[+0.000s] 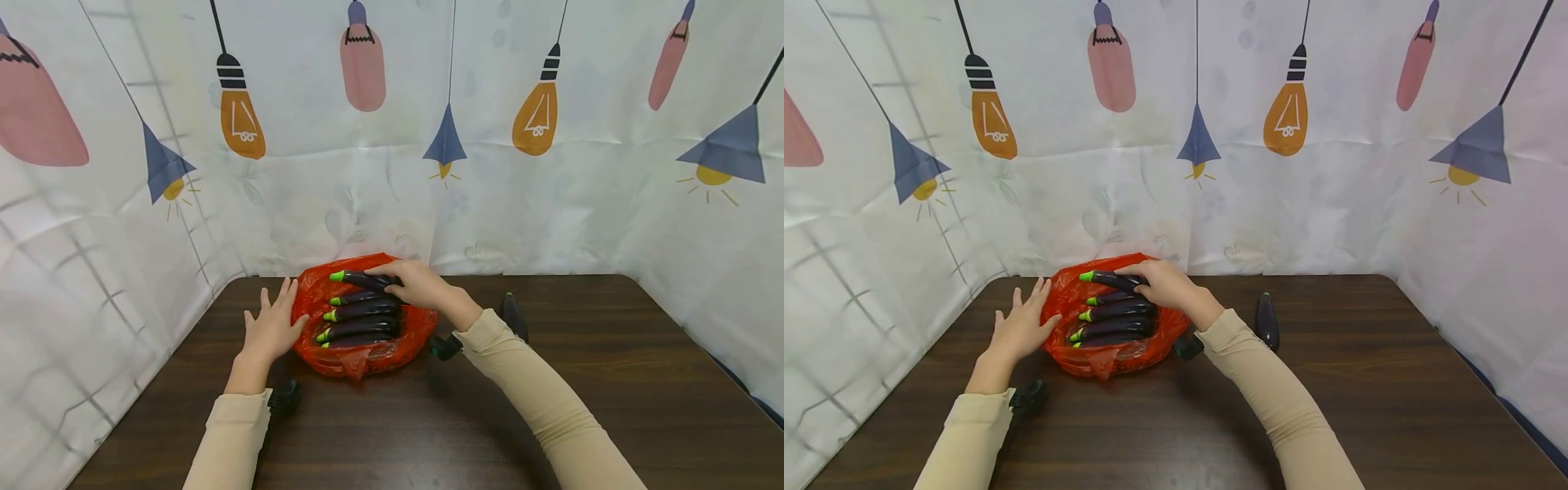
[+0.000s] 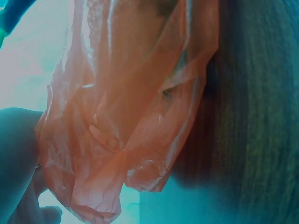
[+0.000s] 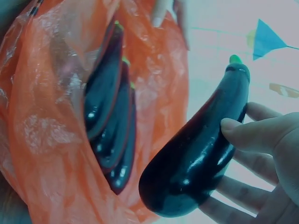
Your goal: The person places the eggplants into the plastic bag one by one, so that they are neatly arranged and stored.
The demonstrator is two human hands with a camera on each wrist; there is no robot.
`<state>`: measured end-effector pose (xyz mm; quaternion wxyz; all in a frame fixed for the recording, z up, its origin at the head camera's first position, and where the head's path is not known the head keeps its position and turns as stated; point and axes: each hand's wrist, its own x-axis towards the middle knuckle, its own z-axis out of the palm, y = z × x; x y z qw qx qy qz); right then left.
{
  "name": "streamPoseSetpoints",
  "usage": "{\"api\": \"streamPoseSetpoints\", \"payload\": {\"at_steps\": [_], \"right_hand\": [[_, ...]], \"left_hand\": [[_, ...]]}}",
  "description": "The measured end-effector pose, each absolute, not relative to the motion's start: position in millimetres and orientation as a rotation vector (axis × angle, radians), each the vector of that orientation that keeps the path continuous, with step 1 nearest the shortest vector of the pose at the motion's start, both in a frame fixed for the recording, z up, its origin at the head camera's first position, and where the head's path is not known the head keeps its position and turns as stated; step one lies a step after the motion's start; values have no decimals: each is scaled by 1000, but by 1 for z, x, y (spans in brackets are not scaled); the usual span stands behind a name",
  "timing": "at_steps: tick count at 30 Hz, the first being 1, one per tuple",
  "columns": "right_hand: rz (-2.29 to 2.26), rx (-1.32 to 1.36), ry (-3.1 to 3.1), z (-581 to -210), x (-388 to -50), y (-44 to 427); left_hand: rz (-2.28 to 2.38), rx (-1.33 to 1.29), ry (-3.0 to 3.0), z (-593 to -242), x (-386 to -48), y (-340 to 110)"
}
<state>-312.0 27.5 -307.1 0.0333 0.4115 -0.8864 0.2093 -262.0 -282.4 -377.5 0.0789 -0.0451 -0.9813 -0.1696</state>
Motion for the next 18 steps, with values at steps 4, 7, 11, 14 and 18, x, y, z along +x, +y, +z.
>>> {"api": "streamPoseSetpoints", "payload": {"at_steps": [4,7,11,14,18], "right_hand": [[583,1262,-2746,-311,-313,22],[568,1253,-2751,-313,-314,19],[553,1253,-2737,-314,-317,15],[533,1259,-2724,-316,-322,12],[446,1256,-2696,-320,-326,6]], "left_hand": [[-516,-132,-2940,-377,-262,-282],[-516,-131,-2940,-376,-262,-282],[-515,-131,-2941,-375,-262,-282],[-515,-131,-2944,-375,-262,-282],[-516,-128,-2944,-375,-261,-282]]}}
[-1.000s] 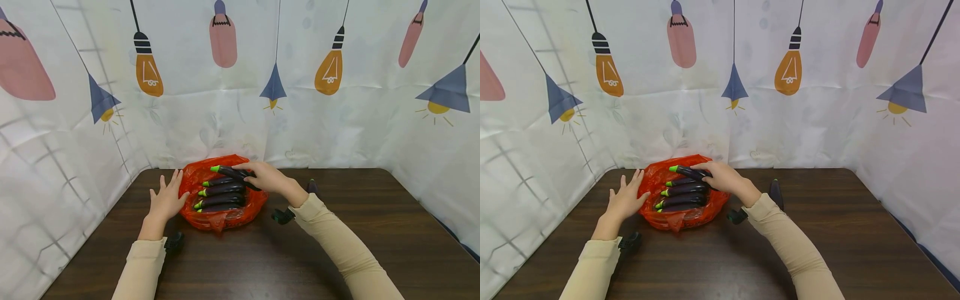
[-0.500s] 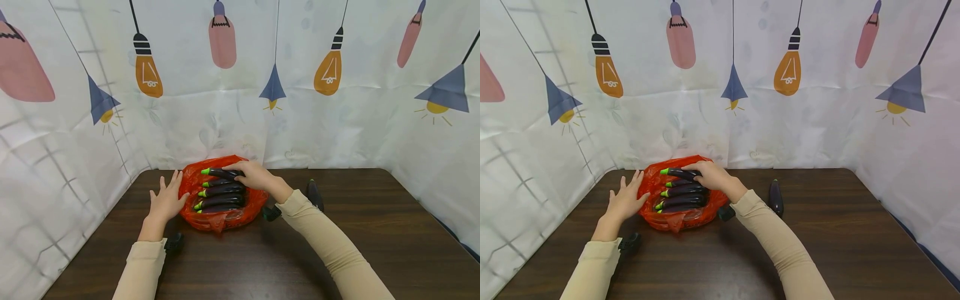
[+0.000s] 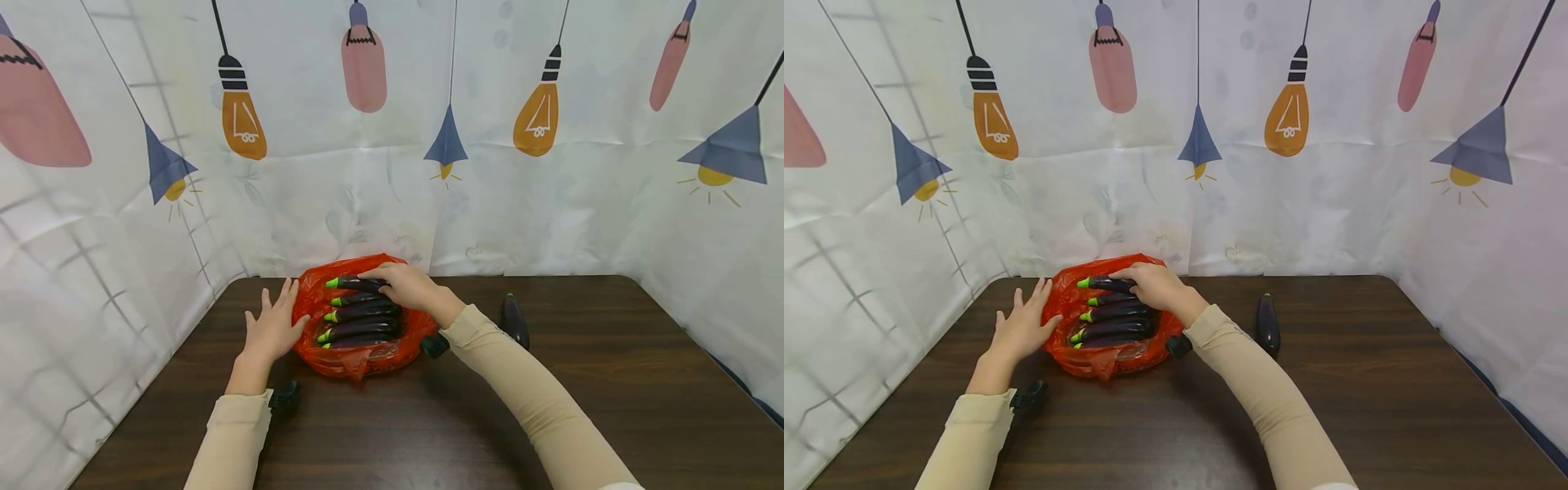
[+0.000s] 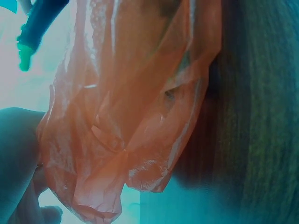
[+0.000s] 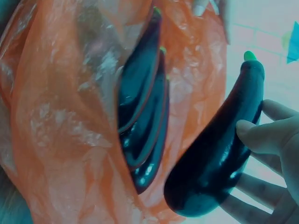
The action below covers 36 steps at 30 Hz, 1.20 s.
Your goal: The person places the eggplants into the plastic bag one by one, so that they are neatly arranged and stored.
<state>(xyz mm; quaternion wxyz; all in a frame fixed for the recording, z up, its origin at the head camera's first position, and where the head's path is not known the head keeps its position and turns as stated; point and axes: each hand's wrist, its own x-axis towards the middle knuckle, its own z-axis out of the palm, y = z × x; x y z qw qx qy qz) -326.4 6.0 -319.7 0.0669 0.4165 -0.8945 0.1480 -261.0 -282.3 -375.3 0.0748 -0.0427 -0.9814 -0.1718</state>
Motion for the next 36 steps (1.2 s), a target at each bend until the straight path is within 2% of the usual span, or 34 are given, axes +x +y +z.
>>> {"api": "streamPoseSetpoints", "payload": {"at_steps": [27,36], "right_hand": [[-100,1111,-2687,-336,-349,-27],[-111,1061,-2709,-340,-355,-30]], "left_hand": [[-530,-137,-2935,-373,-260,-281],[-526,-131,-2935,-373,-259,-281]]}}
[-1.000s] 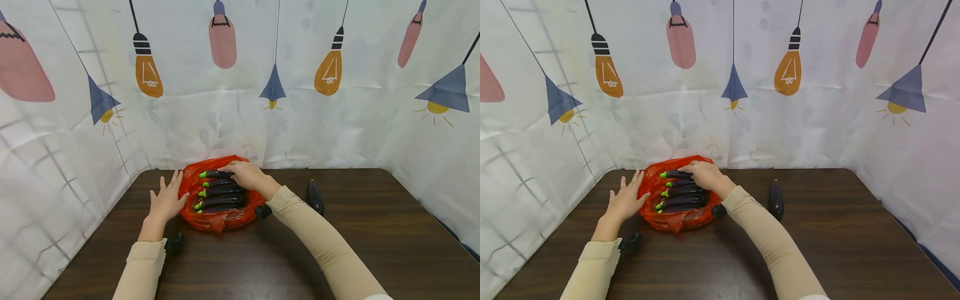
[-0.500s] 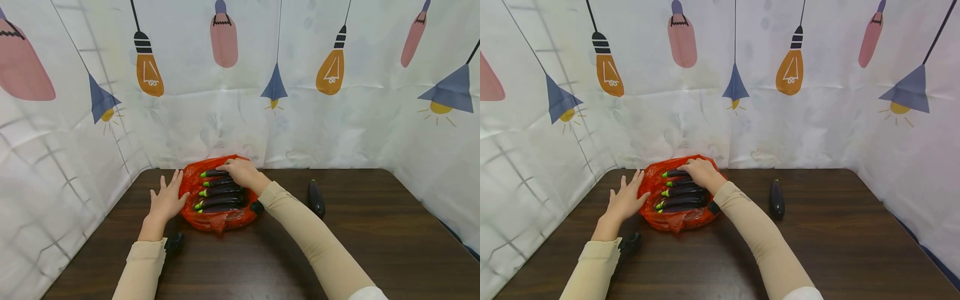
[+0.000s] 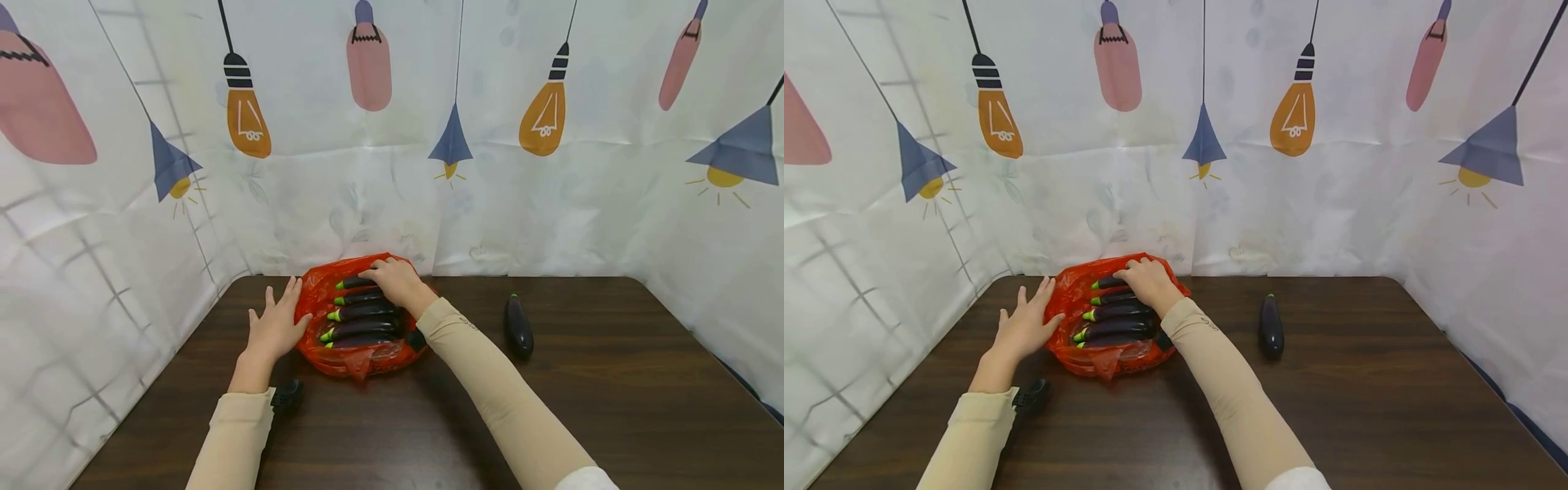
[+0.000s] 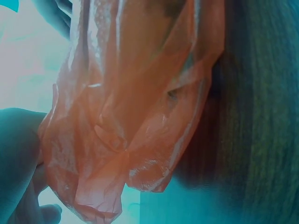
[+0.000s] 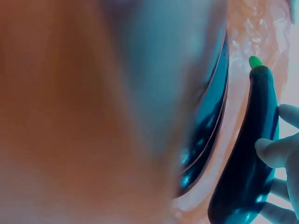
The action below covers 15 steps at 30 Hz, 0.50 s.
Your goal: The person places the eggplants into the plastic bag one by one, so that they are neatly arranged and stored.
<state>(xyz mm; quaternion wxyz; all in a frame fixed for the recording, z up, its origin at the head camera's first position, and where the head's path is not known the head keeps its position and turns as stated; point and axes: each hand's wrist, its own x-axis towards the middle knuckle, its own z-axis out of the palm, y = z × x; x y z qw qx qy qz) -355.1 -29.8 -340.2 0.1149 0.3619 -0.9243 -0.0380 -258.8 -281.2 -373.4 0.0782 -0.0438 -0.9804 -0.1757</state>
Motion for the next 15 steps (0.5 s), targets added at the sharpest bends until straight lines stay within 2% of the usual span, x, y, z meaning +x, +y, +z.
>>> {"api": "streamPoseSetpoints", "payload": {"at_steps": [15], "right_hand": [[-125,991,-2717,-350,-362,-33]], "left_hand": [[-537,-127,-2932,-374,-259,-281]]}}
